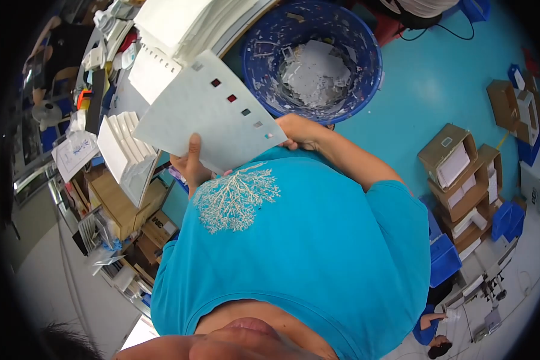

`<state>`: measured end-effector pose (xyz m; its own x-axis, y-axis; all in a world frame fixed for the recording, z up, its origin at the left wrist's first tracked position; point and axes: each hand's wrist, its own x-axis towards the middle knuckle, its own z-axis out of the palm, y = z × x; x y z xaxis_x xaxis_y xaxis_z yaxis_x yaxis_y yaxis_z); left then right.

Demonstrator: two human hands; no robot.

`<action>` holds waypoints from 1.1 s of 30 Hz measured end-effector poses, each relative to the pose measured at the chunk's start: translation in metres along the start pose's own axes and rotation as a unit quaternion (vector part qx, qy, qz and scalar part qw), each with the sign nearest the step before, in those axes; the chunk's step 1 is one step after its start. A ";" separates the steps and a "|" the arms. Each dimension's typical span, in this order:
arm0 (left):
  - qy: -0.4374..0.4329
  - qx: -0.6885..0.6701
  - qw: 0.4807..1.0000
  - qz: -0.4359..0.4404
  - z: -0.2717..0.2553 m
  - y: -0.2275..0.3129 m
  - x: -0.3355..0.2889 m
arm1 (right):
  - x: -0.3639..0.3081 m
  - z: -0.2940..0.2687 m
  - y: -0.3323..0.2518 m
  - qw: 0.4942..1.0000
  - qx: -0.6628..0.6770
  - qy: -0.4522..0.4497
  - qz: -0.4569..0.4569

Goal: Sorting and inspecting paper sheets at a workstation and placing them into a bin.

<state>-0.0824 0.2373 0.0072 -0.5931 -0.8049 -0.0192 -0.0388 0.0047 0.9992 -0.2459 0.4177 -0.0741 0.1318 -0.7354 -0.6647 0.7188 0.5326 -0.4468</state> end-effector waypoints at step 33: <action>-0.271 0.169 0.948 -0.004 -0.095 -0.076 0.094 | 0.073 -0.045 -0.074 0.658 -0.300 0.640 -0.259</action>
<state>-0.0590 0.1045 -0.0676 -0.9140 -0.3836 -0.1321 -0.2453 0.2631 0.9331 -0.3202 0.3437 -0.1170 -0.9840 -0.1333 -0.1181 -0.0093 0.7010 -0.7131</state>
